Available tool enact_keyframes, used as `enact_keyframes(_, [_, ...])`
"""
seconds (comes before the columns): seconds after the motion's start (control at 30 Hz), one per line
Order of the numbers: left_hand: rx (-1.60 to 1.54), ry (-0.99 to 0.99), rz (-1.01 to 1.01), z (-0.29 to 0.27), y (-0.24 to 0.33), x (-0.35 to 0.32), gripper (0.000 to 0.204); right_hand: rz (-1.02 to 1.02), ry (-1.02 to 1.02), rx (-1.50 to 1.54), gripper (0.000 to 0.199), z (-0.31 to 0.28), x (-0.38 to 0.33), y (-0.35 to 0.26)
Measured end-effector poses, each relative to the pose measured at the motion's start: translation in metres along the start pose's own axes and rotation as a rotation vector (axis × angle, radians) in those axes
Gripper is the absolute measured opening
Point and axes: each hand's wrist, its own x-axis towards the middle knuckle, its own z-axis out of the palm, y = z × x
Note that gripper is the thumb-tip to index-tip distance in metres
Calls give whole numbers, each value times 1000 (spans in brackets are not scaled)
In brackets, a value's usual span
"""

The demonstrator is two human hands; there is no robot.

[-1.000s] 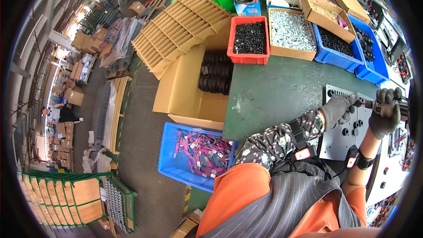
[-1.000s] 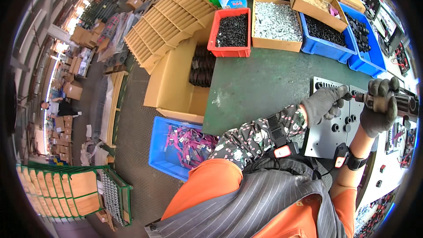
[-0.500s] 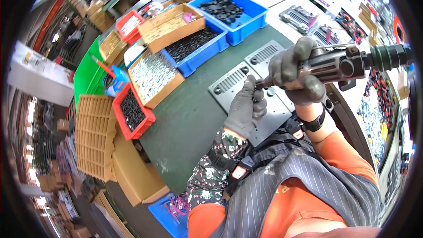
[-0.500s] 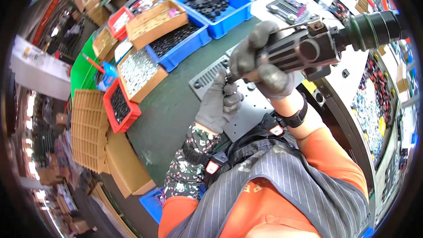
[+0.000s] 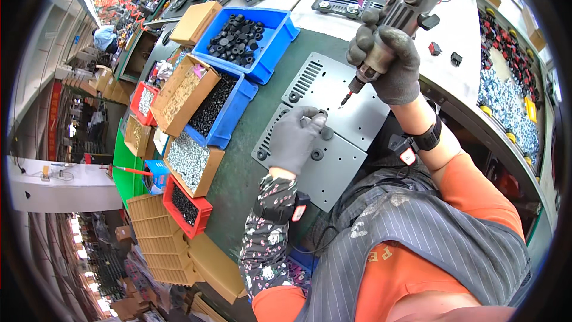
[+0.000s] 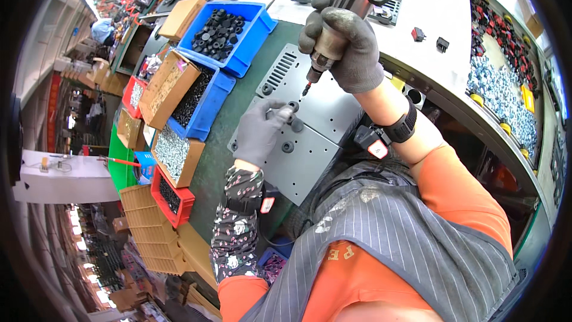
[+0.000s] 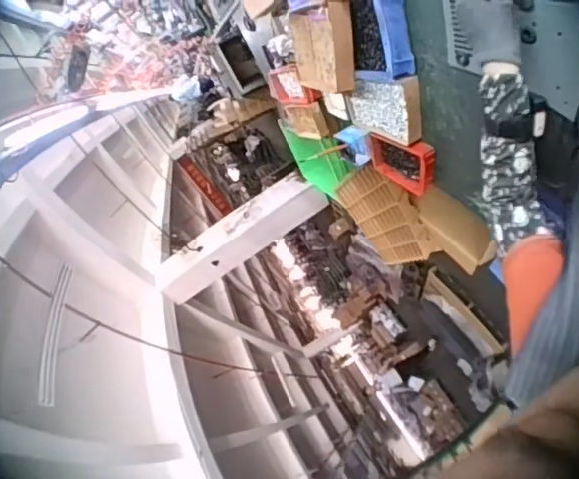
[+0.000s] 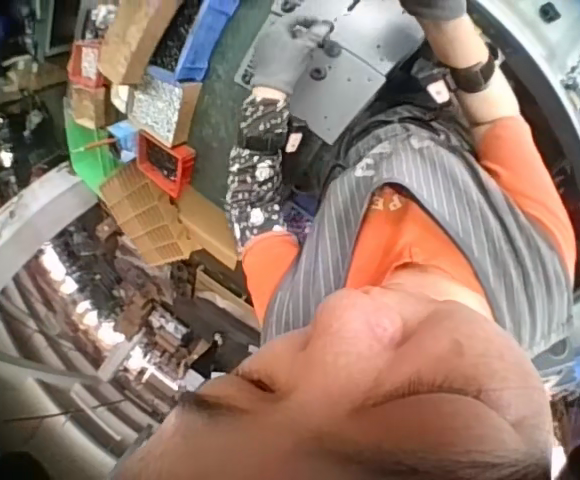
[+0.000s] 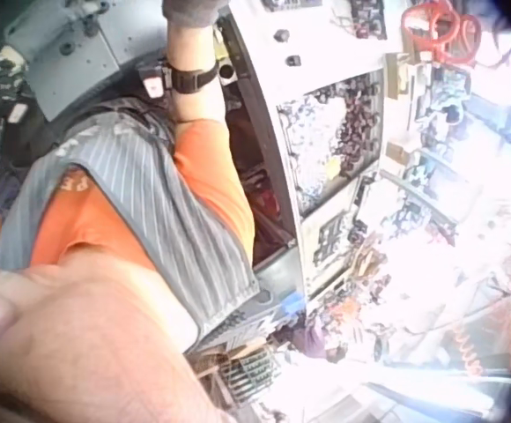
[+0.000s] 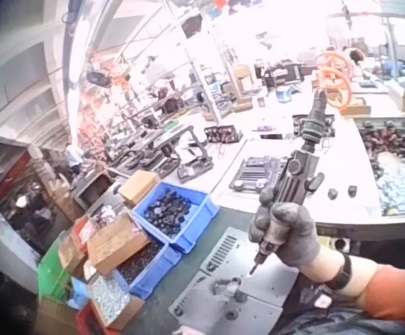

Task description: Assembling metal housings for inverters, installing cooling fans, and securing components using a pneumatic screwdriver.

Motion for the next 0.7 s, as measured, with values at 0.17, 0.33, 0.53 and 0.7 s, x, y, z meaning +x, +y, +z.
enact_keyframes(0.17, [450,-114,4,2,7,31,37,39,40,-127,44,-15,1,3])
enact_keyframes(0.33, [328,18,59,-5,9,77,34,47,4,-271,45,-23,25,8])
enact_keyframes(0.53, [37,95,37,6,7,136,32,4,1,-298,34,-28,78,33])
enact_keyframes(0.7, [-69,43,102,23,2,150,30,21,18,-304,32,-27,114,65])
